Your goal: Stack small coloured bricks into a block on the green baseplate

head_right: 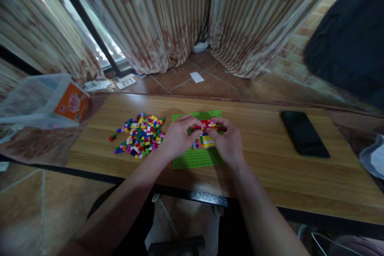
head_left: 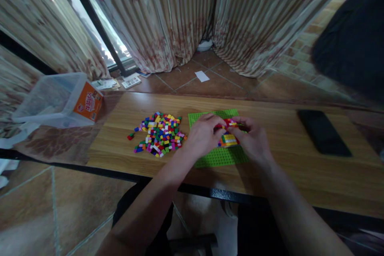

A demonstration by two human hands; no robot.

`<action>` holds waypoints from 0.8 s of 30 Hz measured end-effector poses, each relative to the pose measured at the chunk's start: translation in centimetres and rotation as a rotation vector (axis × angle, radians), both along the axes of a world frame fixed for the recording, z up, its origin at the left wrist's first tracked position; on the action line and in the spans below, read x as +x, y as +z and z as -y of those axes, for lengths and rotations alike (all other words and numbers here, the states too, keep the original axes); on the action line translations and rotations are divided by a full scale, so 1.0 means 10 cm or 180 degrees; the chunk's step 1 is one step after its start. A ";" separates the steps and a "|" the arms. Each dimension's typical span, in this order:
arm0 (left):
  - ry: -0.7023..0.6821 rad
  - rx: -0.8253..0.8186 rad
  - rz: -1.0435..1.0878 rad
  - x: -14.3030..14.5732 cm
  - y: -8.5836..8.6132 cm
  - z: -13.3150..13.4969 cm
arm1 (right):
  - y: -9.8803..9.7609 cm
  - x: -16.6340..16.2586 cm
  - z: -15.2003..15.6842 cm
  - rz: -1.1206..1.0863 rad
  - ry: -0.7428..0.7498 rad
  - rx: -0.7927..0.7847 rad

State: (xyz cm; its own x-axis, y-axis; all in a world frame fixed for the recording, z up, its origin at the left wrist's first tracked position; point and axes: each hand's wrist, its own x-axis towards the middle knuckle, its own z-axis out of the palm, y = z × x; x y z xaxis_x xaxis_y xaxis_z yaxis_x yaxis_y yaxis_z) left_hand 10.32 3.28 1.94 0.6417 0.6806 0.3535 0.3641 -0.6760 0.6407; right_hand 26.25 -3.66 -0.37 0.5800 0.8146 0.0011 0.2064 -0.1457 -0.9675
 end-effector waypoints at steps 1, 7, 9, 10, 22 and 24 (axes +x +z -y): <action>-0.0083 -0.0148 -0.0046 -0.08 0.06 -0.05 | -0.01 0.01 0.01 -0.0068 0.0001 0.0016; -0.0404 -0.0668 -0.1008 -0.73 0.26 -0.42 | 0.02 0.03 0.03 -0.0607 -0.0297 0.0331; -0.0362 -0.0694 -0.1354 -0.84 0.24 -0.47 | 0.02 0.02 0.03 -0.0648 -0.0306 0.0331; -0.0350 -0.0669 -0.1518 -0.86 0.22 -0.47 | 0.02 0.01 0.02 -0.0632 -0.0283 0.0291; -0.0222 -0.0373 -0.1552 -0.79 0.13 -0.42 | -0.01 0.02 0.00 -0.0312 -0.0356 0.0228; -0.0251 -0.0539 -0.1216 -0.77 0.14 -0.41 | 0.01 0.02 0.00 -0.0292 -0.0426 0.0255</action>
State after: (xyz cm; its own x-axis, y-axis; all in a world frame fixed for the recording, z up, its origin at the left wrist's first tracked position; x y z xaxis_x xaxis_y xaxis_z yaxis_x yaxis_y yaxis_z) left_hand 2.62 7.37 3.32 0.7574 0.6521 -0.0325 0.5482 -0.6081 0.5742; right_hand 26.42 -3.61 -0.26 0.6838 0.7296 0.0049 0.1007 -0.0878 -0.9910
